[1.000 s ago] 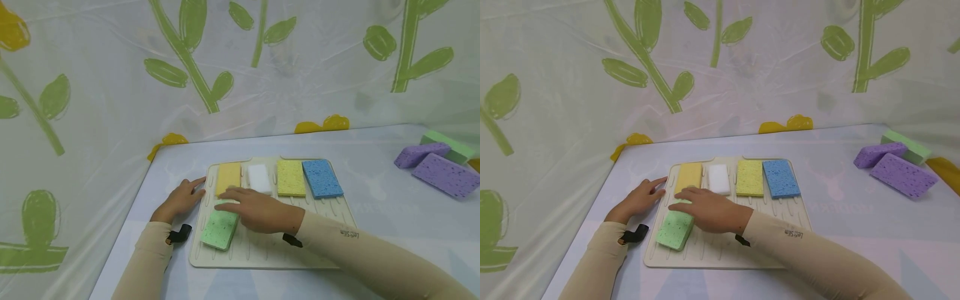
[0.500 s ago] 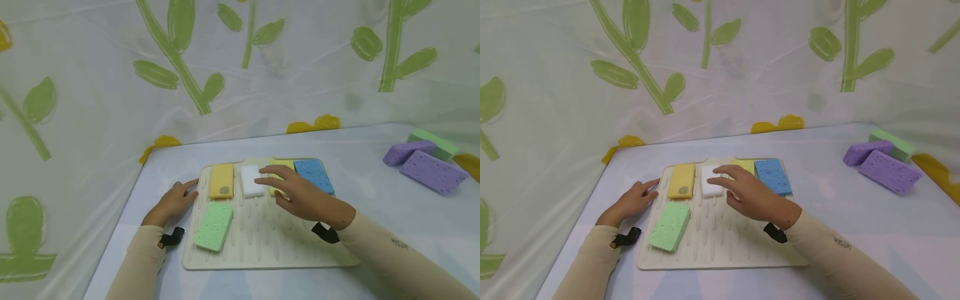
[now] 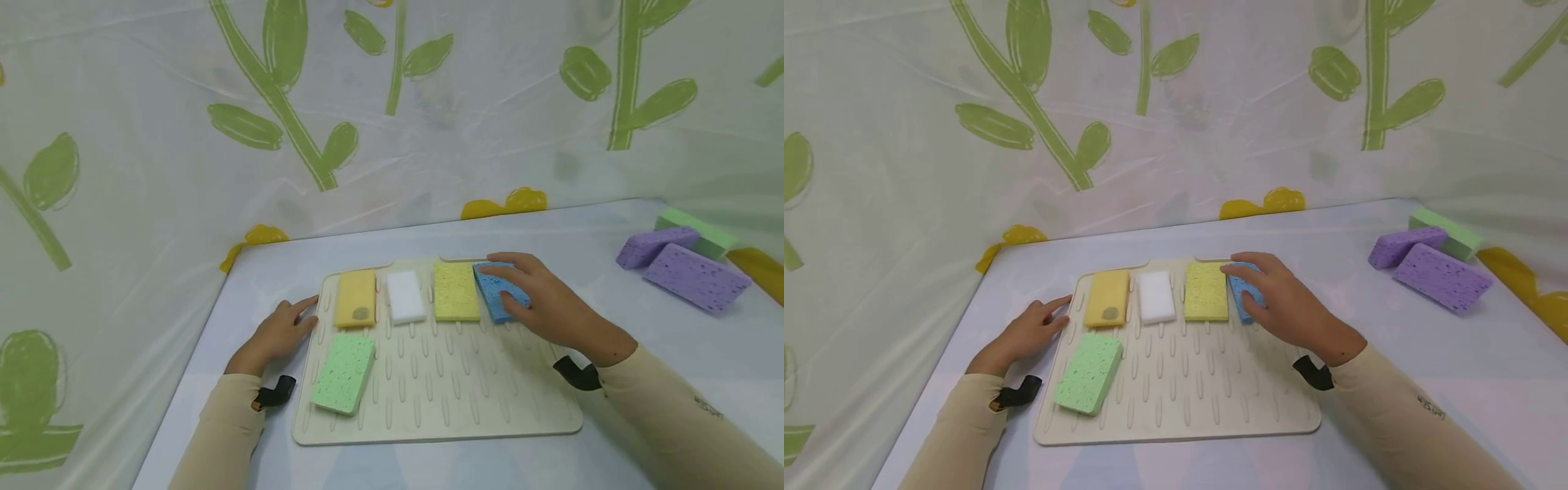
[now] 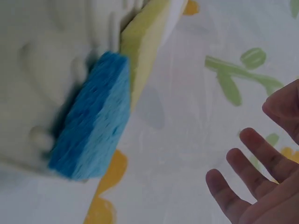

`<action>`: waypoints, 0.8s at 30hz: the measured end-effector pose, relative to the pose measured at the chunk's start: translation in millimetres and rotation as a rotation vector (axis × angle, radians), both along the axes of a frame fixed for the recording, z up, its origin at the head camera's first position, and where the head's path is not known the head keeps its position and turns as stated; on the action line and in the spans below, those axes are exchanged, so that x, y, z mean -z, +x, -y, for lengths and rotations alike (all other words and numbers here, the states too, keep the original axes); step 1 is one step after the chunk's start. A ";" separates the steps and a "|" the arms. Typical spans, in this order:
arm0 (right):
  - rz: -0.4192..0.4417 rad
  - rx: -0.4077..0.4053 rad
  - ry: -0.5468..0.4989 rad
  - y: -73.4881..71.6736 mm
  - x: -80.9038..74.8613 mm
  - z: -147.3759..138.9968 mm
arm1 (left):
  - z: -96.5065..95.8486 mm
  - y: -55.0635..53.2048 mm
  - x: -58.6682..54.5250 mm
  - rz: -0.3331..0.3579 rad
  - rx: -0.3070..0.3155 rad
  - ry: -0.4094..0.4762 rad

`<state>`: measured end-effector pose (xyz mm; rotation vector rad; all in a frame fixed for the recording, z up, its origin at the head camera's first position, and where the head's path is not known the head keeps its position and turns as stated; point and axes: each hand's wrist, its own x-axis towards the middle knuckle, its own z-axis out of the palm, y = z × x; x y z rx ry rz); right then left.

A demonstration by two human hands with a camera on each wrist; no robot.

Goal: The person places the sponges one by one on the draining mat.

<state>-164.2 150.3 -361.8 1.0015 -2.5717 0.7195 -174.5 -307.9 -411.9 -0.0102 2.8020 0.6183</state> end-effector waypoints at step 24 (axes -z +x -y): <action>0.029 0.455 0.131 -5.6 17.6 -96.6 | 1.4 0.4 2.6 -0.010 0.004 -0.005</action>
